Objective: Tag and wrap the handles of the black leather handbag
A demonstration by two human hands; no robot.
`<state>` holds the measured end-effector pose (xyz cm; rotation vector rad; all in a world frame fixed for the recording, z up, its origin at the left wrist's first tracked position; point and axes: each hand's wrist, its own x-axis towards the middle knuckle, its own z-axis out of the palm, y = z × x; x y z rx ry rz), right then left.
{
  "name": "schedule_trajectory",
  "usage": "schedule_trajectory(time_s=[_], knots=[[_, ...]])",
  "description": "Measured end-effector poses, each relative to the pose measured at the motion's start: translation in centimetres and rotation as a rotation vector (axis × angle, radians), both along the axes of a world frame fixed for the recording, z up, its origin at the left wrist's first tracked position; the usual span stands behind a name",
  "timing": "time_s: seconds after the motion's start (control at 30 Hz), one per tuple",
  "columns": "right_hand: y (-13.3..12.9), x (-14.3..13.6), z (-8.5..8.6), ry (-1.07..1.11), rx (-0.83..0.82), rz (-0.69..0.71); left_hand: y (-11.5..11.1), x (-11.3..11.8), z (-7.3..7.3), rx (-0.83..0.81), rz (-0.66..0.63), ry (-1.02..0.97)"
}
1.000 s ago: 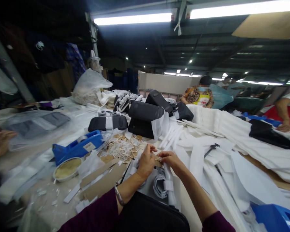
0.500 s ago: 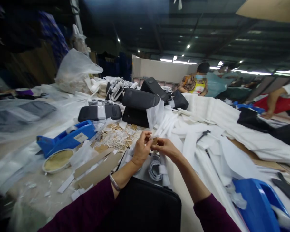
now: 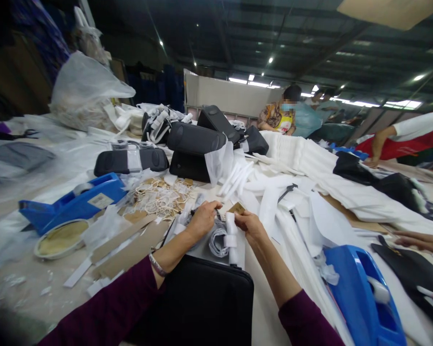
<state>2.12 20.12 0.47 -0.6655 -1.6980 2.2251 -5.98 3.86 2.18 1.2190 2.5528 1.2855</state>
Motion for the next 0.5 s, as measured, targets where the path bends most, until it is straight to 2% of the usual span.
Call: schedule_trajectory(time_s=[0.1,0.23,0.5], knots=[[0.0,0.9,0.1,0.096,-0.043,-0.115,-0.3,0.3,0.2,-0.08,-0.085,0.087],[0.1,1.3,0.4,0.234,-0.016,-0.214,-0.4,0.4,0.2,-0.152,-0.135,0.101],[-0.6,2.4,1.8,0.279,0.2,-0.356,-0.1,0.7,-0.2,-0.113,-0.081,0.027]])
